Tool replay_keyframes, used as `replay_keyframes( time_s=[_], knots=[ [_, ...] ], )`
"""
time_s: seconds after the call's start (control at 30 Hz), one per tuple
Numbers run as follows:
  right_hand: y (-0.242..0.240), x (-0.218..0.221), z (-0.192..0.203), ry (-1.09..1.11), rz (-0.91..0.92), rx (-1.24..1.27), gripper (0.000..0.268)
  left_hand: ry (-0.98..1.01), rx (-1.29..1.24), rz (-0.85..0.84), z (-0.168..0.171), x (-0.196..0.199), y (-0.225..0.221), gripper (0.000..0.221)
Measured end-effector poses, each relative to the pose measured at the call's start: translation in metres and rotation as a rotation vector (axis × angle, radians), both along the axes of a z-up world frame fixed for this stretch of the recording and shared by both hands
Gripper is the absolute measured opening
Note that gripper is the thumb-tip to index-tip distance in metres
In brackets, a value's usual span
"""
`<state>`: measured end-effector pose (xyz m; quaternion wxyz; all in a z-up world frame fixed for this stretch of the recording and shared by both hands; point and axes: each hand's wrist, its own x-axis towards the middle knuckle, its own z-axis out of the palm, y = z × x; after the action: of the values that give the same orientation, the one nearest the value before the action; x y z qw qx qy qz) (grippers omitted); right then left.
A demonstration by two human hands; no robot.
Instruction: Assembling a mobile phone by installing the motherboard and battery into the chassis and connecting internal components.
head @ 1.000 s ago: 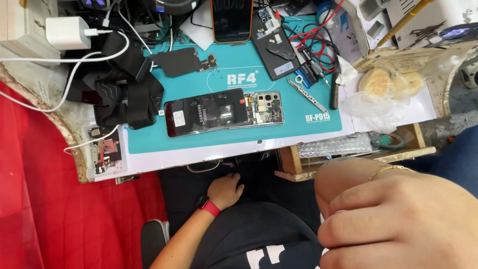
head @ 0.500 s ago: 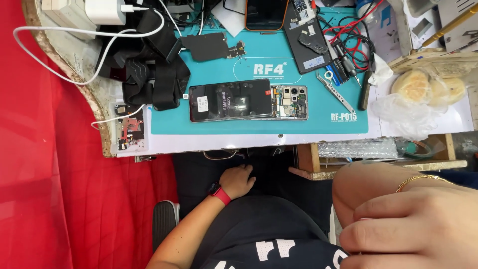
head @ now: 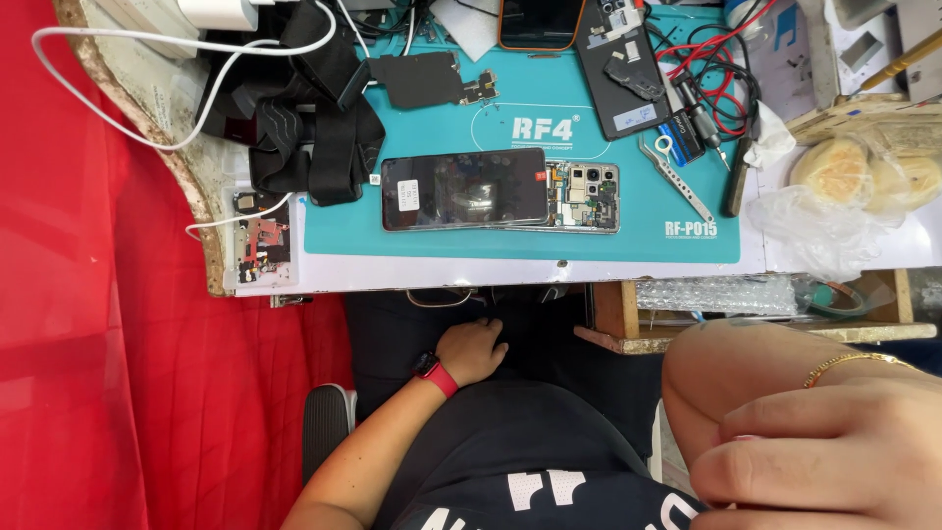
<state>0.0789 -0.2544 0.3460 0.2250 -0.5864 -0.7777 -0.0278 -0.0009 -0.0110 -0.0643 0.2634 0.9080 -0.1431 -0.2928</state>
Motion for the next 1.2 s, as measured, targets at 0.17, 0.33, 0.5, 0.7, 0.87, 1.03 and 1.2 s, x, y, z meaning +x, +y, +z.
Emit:
replay_keyframes(
  time_s=[0.17,0.33,0.5,0.7,0.87,1.03,1.2],
  knots=[
    [0.034,0.005,0.032,0.21,-0.32,-0.075,0.02,0.163,-0.019,-0.017,0.059,0.011,0.009,0.059],
    [0.063,0.065,0.017,0.321,-0.538,-0.312,0.022,-0.016,-0.007,0.05,-0.001,0.001,0.004,0.04],
    [0.08,0.102,-0.037,0.35,-0.592,-0.378,0.018,0.003,-0.017,0.077,-0.003,0.005,0.005,0.04],
    [0.083,0.114,-0.068,0.409,-0.608,-0.437,0.027,0.021,-0.053,0.12,-0.008,0.008,0.008,0.039],
    [0.079,0.117,-0.068,0.51,-0.667,-0.267,0.009,0.131,-0.158,0.162,0.001,0.011,0.013,0.04],
    [0.069,0.125,-0.09,0.473,-0.806,-0.156,0.018,0.262,-0.472,-0.024,0.153,0.018,0.042,0.039],
    [0.077,0.121,-0.101,0.454,-0.759,-0.152,0.051,-0.299,-0.902,0.008,0.282,0.044,0.1,0.035]
  ],
)
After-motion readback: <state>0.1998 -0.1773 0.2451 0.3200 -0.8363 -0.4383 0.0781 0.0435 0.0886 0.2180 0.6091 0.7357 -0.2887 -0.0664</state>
